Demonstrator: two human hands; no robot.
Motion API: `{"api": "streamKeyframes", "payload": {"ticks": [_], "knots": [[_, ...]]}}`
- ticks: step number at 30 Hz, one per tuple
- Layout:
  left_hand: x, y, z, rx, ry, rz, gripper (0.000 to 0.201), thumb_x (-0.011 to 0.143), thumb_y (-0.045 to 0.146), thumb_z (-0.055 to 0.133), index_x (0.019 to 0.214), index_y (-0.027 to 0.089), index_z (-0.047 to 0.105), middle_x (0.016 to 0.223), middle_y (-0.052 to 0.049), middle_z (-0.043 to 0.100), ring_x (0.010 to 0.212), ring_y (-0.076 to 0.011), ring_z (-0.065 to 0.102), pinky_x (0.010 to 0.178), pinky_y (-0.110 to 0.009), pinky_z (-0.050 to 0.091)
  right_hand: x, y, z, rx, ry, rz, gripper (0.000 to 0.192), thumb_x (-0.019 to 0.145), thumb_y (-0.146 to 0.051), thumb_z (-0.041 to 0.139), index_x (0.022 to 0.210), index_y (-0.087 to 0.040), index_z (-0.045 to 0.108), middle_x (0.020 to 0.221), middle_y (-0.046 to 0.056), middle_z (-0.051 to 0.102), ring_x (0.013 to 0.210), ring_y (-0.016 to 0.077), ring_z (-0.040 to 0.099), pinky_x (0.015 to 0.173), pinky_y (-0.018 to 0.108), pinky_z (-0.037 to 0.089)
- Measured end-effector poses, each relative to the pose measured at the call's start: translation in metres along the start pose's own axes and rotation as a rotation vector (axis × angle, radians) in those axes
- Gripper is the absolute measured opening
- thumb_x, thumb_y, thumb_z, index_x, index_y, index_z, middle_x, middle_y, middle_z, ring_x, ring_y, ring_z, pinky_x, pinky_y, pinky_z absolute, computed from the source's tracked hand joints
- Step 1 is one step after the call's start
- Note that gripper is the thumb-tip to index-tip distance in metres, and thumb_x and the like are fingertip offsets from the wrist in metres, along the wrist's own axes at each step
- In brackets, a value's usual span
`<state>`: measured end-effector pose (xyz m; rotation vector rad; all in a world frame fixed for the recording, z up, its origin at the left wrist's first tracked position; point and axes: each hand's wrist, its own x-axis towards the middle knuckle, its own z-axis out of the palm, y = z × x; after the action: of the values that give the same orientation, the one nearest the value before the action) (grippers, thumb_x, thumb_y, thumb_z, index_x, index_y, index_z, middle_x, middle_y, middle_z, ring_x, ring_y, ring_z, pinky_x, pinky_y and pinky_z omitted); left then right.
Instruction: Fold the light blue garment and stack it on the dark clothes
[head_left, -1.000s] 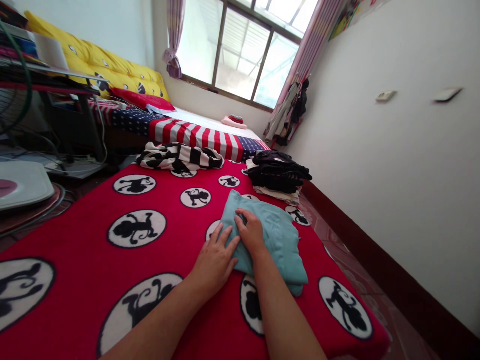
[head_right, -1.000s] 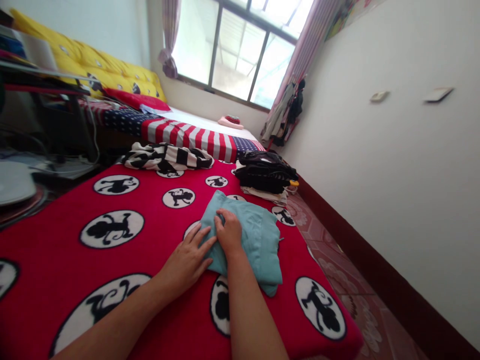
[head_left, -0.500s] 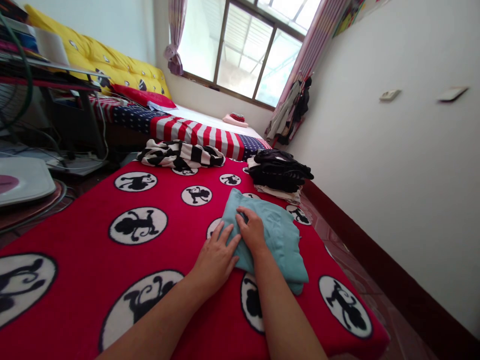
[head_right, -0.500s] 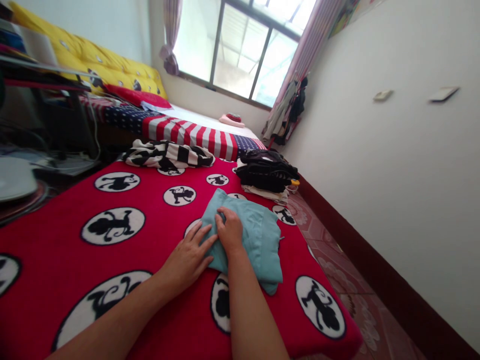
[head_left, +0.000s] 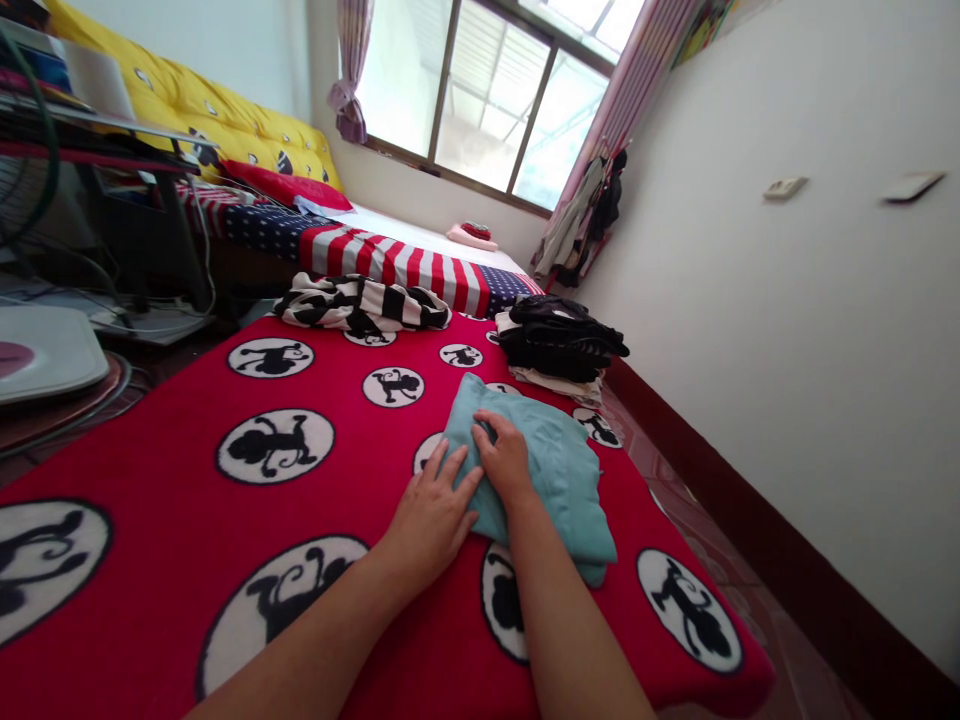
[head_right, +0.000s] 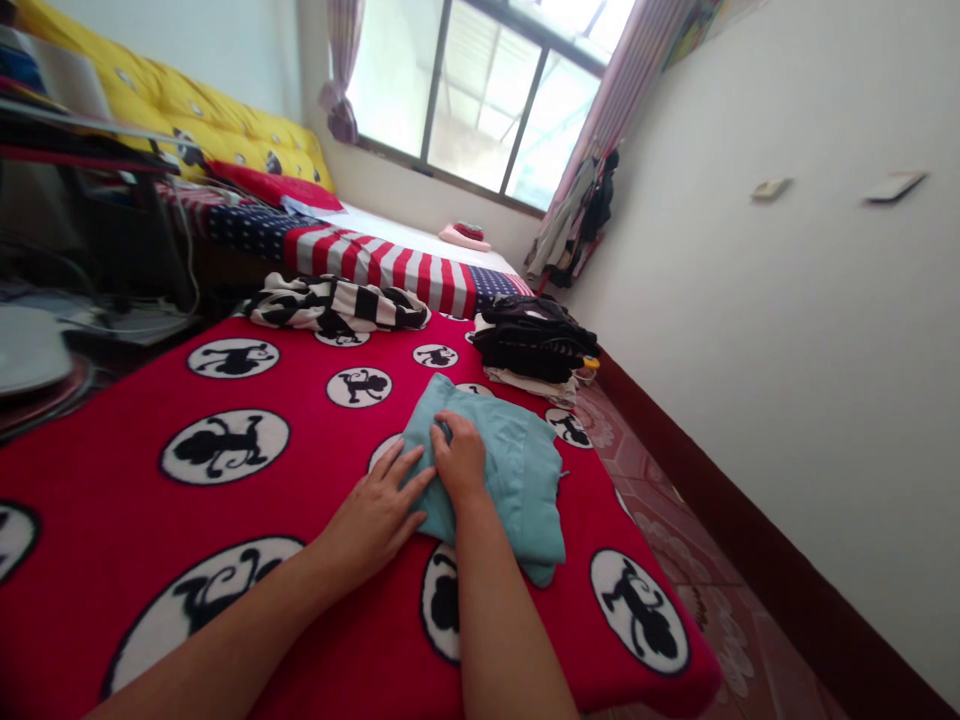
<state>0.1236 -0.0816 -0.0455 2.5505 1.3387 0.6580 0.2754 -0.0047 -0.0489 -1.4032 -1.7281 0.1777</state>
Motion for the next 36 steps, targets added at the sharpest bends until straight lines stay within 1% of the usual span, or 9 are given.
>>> {"api": "streamKeyframes", "payload": {"ticks": [6, 14, 21, 36], "knots": [[-0.0022, 0.0034, -0.0028, 0.015, -0.035, -0.018, 0.053, 0.086, 0.023, 0.055, 0.138, 0.021, 0.047, 0.151, -0.013, 0.036, 0.143, -0.0368, 0.02, 0.109, -0.052, 0.035, 0.0, -0.0006, 0.0002, -0.002, -0.002, 0.003, 0.023, 0.084, -0.022, 0.055, 0.101, -0.019, 0.069, 0.11, 0.008, 0.07, 0.107, 0.0228, 0.062, 0.098, 0.038, 0.045], [-0.0017, 0.0056, -0.0058, 0.012, -0.057, -0.04, 0.054, 0.086, 0.024, 0.056, 0.138, 0.021, 0.048, 0.152, -0.012, 0.036, 0.144, -0.0359, 0.02, 0.112, -0.05, 0.032, -0.0003, 0.0005, 0.0004, 0.012, 0.002, 0.01, 0.023, 0.084, -0.023, 0.055, 0.102, -0.019, 0.069, 0.111, 0.009, 0.07, 0.108, 0.0238, 0.062, 0.098, 0.039, 0.045], [-0.002, 0.0022, 0.0004, 0.006, -0.04, -0.025, 0.055, 0.085, 0.024, 0.056, 0.139, 0.023, 0.046, 0.153, -0.012, 0.035, 0.144, -0.0357, 0.018, 0.112, -0.052, 0.03, -0.0005, 0.0013, 0.0011, 0.016, 0.007, 0.011, 0.023, 0.083, -0.022, 0.055, 0.102, -0.019, 0.069, 0.111, 0.009, 0.07, 0.108, 0.0238, 0.062, 0.098, 0.04, 0.045], [-0.0009, 0.0026, -0.0013, 0.038, -0.045, -0.022, 0.055, 0.085, 0.023, 0.056, 0.139, 0.022, 0.046, 0.152, -0.012, 0.036, 0.143, -0.036, 0.021, 0.109, -0.051, 0.036, -0.0005, 0.0001, 0.0012, 0.01, 0.006, 0.016, 0.023, 0.083, -0.021, 0.056, 0.102, -0.018, 0.069, 0.111, 0.009, 0.07, 0.108, 0.0238, 0.062, 0.099, 0.039, 0.045]]}}
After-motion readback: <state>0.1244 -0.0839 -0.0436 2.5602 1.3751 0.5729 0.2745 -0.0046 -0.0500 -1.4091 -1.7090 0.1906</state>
